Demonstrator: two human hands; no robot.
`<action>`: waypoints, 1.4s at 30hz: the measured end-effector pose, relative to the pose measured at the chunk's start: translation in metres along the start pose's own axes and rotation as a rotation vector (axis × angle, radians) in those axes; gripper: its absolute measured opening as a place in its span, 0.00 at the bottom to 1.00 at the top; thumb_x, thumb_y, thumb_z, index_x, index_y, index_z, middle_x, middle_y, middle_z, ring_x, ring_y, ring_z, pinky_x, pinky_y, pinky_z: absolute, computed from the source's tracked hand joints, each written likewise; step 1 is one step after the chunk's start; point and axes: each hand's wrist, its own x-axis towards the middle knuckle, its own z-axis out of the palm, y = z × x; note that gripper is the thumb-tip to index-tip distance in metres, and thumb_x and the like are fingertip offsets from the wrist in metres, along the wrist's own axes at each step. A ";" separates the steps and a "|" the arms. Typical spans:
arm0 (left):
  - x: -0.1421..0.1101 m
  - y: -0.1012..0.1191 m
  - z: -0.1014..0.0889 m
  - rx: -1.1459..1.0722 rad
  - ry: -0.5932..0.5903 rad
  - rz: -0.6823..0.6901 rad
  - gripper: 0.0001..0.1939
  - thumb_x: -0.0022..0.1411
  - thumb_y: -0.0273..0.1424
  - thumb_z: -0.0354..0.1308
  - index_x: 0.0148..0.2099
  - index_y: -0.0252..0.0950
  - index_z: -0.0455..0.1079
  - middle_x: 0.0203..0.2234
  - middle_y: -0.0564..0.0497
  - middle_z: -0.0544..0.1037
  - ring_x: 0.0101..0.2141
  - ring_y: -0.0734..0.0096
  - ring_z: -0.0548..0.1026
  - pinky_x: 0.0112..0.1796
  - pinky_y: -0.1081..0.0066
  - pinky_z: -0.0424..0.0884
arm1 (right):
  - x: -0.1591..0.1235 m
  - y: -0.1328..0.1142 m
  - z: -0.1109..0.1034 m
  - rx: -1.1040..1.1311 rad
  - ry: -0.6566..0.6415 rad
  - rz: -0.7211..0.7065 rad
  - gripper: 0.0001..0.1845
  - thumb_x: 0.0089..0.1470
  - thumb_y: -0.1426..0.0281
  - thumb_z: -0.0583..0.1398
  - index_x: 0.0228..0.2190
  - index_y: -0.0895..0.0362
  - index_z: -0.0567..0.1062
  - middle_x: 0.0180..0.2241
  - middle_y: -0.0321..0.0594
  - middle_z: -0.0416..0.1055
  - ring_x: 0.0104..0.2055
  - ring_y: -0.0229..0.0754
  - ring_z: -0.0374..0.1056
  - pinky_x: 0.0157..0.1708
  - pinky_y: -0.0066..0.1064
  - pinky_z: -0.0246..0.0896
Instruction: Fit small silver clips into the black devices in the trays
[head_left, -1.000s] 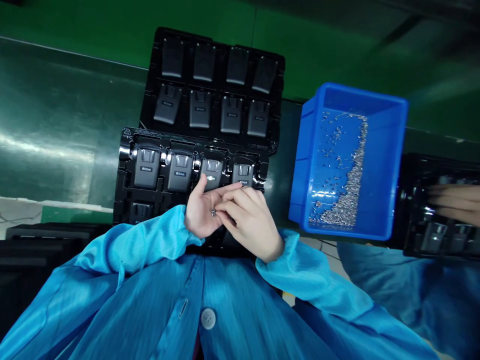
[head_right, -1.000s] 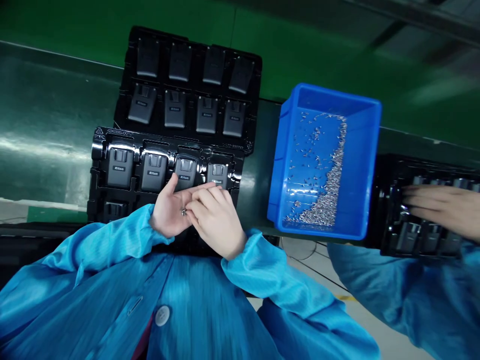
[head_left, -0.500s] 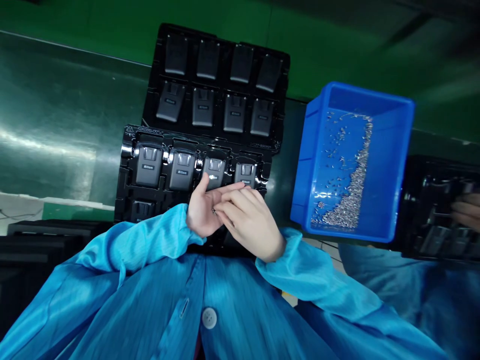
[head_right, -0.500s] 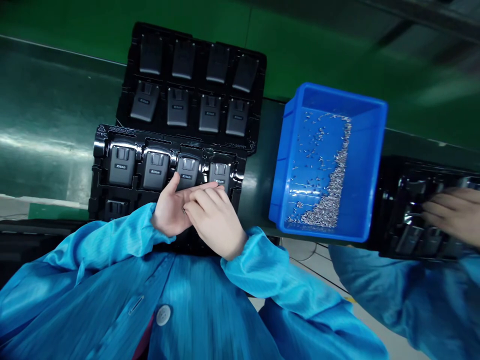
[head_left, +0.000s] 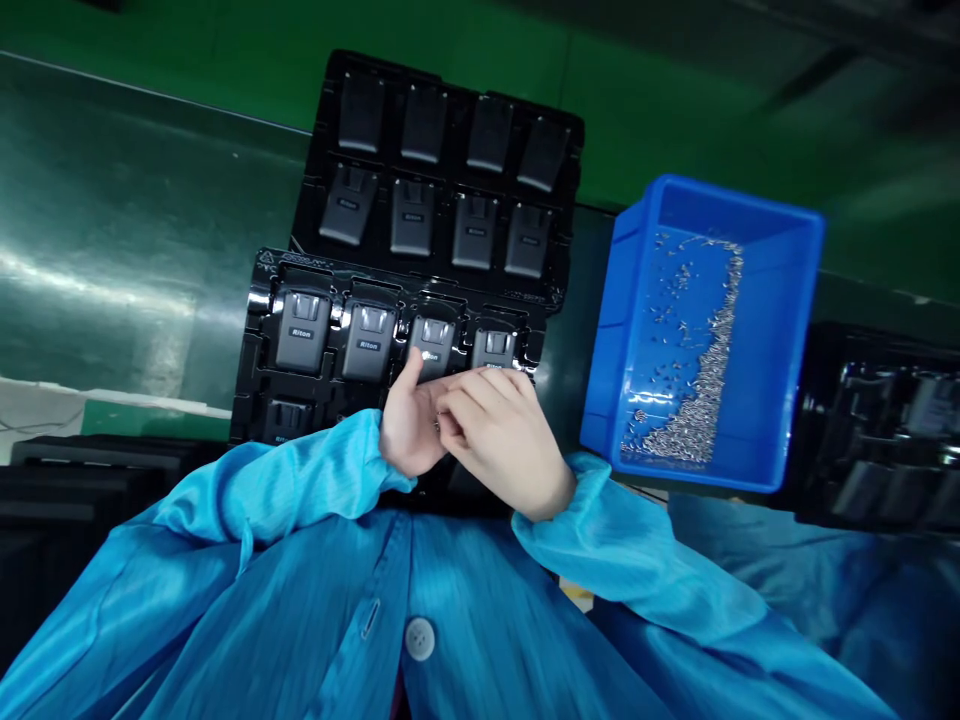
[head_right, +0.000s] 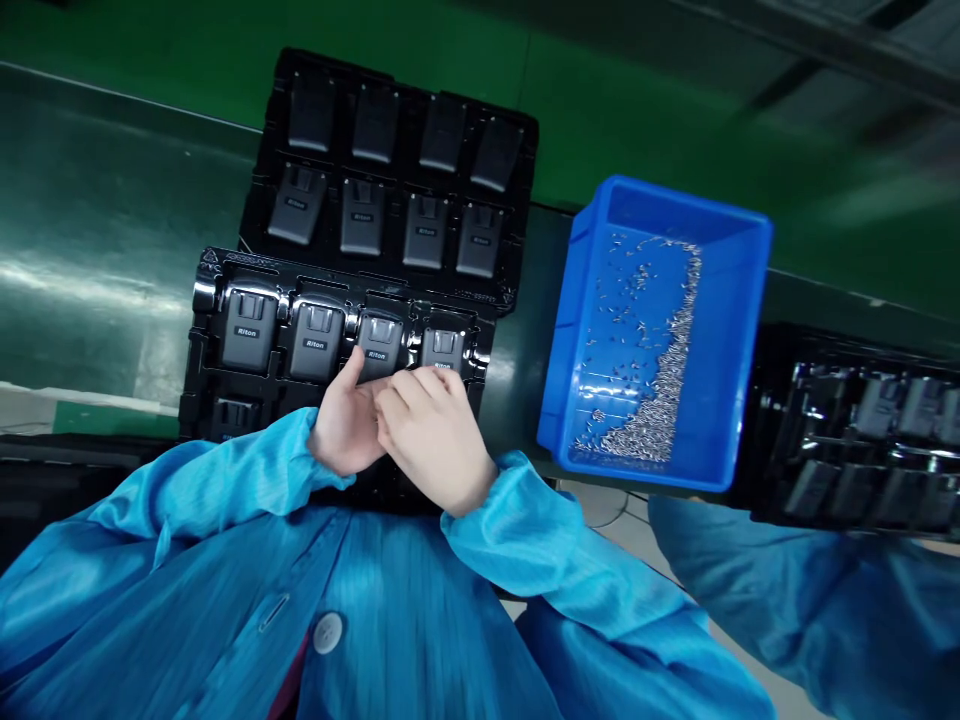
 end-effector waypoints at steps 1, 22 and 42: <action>0.000 0.000 0.000 -0.001 -0.019 0.002 0.42 0.70 0.52 0.26 0.58 0.26 0.69 0.37 0.39 0.81 0.43 0.55 0.79 0.45 0.60 0.73 | -0.001 0.003 0.001 0.050 0.017 0.019 0.07 0.57 0.75 0.57 0.28 0.55 0.71 0.31 0.40 0.70 0.38 0.46 0.61 0.44 0.40 0.54; -0.016 -0.008 -0.004 0.169 0.111 0.130 0.10 0.64 0.20 0.57 0.30 0.31 0.74 0.32 0.49 0.82 0.36 0.77 0.80 0.55 0.66 0.69 | -0.008 0.023 -0.003 0.604 0.337 0.270 0.04 0.57 0.72 0.62 0.33 0.51 0.77 0.39 0.39 0.68 0.45 0.44 0.64 0.46 0.43 0.62; -0.005 -0.014 0.005 0.178 0.229 0.160 0.13 0.66 0.20 0.54 0.31 0.31 0.77 0.29 0.49 0.82 0.32 0.78 0.80 0.52 0.67 0.71 | -0.001 0.043 -0.016 0.298 0.196 0.050 0.04 0.57 0.75 0.60 0.34 0.54 0.73 0.34 0.39 0.71 0.41 0.44 0.65 0.40 0.38 0.63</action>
